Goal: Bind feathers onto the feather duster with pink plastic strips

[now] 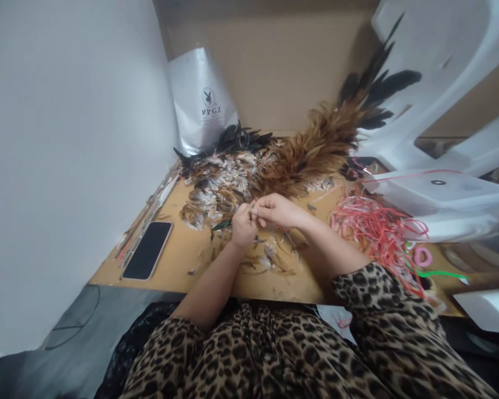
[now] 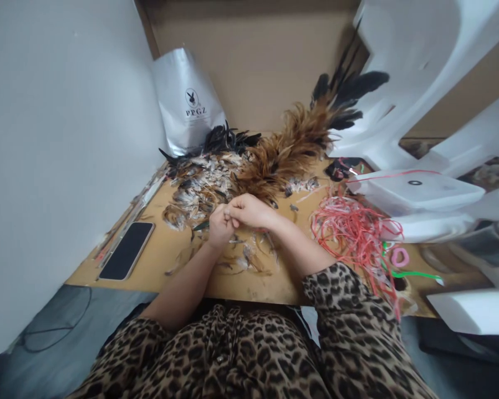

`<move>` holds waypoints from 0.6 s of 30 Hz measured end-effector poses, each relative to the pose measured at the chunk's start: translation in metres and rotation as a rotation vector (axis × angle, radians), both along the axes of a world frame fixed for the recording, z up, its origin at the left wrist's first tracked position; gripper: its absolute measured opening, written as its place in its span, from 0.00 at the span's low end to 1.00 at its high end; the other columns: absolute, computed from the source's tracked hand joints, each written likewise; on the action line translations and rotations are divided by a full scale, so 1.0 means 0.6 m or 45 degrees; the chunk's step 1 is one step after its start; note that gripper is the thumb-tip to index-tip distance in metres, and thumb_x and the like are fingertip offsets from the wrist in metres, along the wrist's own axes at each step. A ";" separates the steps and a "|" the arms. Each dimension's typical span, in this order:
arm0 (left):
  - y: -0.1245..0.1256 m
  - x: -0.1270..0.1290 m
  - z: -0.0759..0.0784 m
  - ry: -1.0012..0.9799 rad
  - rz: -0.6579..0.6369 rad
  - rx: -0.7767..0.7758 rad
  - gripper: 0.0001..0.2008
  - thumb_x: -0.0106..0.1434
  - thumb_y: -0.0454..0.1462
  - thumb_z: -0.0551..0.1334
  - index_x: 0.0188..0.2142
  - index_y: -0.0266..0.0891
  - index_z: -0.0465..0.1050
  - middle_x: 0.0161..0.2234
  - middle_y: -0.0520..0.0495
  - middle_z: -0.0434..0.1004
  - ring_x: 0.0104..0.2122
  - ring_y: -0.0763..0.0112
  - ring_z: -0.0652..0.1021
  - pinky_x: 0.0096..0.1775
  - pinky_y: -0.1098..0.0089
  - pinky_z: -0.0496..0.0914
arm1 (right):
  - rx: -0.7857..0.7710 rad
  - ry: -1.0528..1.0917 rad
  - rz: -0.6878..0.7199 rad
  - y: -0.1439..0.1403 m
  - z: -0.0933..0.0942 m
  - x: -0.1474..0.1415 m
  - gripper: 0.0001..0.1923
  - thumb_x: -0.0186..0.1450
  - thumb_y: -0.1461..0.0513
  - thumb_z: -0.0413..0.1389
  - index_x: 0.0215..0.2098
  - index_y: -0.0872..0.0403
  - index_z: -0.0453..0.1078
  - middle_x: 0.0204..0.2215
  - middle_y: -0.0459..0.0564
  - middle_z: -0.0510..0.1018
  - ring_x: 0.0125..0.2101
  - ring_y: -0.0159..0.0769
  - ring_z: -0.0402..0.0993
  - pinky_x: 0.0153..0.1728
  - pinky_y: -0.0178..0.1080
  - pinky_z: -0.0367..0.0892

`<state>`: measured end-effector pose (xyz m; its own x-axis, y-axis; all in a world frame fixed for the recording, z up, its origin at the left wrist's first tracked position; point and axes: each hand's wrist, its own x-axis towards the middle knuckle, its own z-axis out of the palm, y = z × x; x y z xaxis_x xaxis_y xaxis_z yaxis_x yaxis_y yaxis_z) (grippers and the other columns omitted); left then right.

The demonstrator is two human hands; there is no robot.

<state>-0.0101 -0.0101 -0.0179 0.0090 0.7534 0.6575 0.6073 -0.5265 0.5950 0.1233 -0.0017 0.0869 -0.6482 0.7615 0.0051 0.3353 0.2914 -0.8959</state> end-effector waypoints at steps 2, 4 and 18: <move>-0.001 0.000 -0.001 -0.095 -0.004 -0.034 0.12 0.62 0.36 0.52 0.26 0.37 0.71 0.24 0.47 0.65 0.28 0.70 0.68 0.32 0.70 0.62 | -0.075 0.135 0.096 -0.003 0.032 -0.001 0.15 0.62 0.55 0.52 0.25 0.58 0.70 0.18 0.45 0.72 0.16 0.23 0.59 0.19 0.31 0.56; 0.000 0.001 -0.003 -0.242 -0.012 -0.122 0.14 0.62 0.38 0.54 0.22 0.38 0.69 0.22 0.49 0.65 0.26 0.72 0.66 0.31 0.71 0.61 | -0.048 0.374 0.055 0.000 0.064 0.003 0.15 0.60 0.53 0.55 0.36 0.57 0.72 0.27 0.47 0.76 0.19 0.23 0.64 0.21 0.30 0.59; -0.010 0.010 0.036 -1.205 -0.495 -0.920 0.20 0.49 0.51 0.65 0.23 0.34 0.70 0.19 0.51 0.68 0.15 0.84 0.60 0.17 0.78 0.49 | 0.096 -0.102 -0.191 -0.027 -0.073 0.104 0.17 0.61 0.53 0.54 0.35 0.57 0.76 0.25 0.51 0.78 0.21 0.33 0.71 0.24 0.36 0.68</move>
